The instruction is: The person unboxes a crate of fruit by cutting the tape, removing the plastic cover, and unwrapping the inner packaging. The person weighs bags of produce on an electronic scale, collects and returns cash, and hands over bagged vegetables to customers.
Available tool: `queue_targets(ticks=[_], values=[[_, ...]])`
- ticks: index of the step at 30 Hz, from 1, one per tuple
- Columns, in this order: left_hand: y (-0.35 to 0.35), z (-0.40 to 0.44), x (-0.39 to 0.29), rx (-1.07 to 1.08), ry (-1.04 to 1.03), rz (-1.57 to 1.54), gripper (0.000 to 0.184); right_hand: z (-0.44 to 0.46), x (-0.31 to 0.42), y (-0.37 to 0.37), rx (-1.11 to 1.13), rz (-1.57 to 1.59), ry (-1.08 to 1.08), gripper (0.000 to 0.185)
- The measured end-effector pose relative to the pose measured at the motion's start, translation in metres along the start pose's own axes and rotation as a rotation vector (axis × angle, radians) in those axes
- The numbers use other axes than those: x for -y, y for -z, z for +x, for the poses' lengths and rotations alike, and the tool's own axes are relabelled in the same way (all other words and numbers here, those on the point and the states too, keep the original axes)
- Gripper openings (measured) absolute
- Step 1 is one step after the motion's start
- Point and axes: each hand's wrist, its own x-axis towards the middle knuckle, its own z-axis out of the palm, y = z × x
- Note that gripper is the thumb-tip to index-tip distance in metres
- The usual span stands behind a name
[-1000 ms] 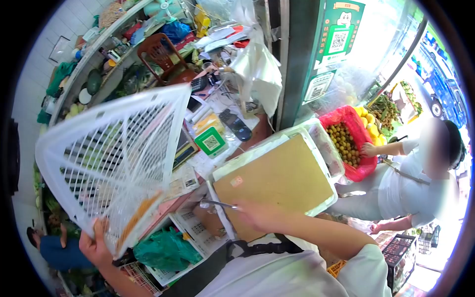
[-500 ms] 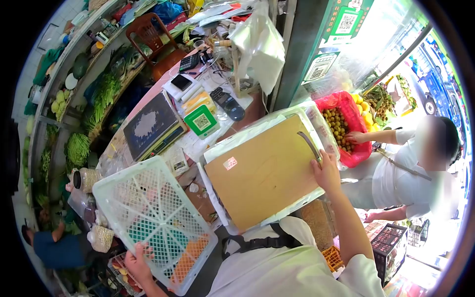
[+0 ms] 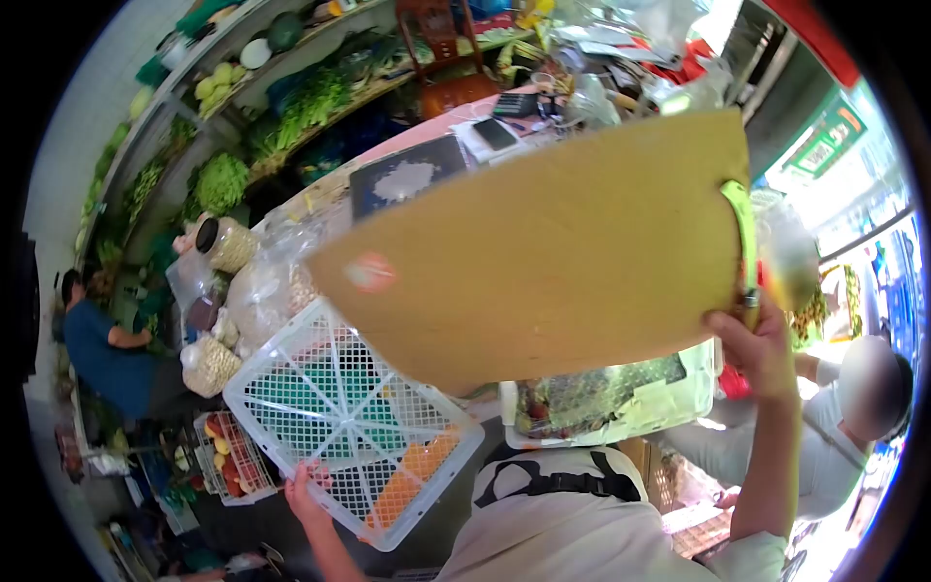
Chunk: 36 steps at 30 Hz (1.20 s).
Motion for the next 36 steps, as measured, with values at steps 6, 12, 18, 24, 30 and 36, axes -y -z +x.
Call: queue_targets(ticks=[6,12,18,24,30,36], values=[[-0.011,0.011,0.083,-0.121,0.109,-0.352,0.030,0.000,-0.009,-0.217,0.434,0.119,-0.324,0.016],[0.015,0.024,0.194,-0.010,0.237,-0.702,0.034,-0.013,-0.159,-0.381,0.703,0.002,-0.435,0.027],[0.034,0.033,0.263,0.117,0.202,-0.715,0.044,-0.036,-0.245,-0.413,0.759,-0.489,-0.239,0.029],[0.000,0.031,0.246,0.008,0.262,-0.547,0.058,-0.031,-0.160,-0.322,0.781,-0.114,-0.225,0.033],[0.012,0.008,0.235,-0.480,0.737,-0.582,0.076,-0.027,-0.182,-0.140,-0.008,-0.538,0.098,0.035],[-0.038,-0.029,0.174,0.179,0.841,0.280,0.029,-0.062,-0.221,-0.031,-0.395,-0.993,0.283,0.045]])
